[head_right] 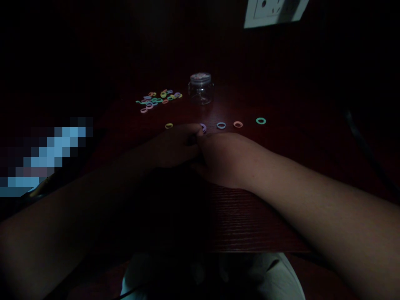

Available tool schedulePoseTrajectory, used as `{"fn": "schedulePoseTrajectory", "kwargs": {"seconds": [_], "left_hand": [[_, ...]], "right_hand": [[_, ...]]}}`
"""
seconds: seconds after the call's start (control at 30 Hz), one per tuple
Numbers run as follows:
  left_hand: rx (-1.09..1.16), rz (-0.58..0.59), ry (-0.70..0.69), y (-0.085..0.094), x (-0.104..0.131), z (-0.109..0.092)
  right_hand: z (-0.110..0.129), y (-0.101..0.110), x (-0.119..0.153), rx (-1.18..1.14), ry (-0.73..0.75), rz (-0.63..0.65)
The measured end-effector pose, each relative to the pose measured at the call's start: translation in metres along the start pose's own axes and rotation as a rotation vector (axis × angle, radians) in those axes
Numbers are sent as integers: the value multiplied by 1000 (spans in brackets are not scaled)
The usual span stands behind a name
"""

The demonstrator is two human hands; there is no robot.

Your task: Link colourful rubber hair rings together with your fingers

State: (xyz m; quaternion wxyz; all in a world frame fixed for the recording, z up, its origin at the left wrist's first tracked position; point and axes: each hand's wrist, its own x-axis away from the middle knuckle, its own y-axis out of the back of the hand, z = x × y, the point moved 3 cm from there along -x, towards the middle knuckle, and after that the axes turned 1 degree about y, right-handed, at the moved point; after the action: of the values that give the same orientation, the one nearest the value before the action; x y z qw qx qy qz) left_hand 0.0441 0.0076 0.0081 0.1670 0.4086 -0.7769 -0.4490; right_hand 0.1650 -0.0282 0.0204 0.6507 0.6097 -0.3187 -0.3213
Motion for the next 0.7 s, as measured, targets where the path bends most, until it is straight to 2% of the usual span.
{"fn": "schedulePoseTrajectory", "kwargs": {"seconds": [0.7], "left_hand": [[21,8,8,-1,-2,0]], "right_hand": [[-2,-3,1,3,-6,14]]}}
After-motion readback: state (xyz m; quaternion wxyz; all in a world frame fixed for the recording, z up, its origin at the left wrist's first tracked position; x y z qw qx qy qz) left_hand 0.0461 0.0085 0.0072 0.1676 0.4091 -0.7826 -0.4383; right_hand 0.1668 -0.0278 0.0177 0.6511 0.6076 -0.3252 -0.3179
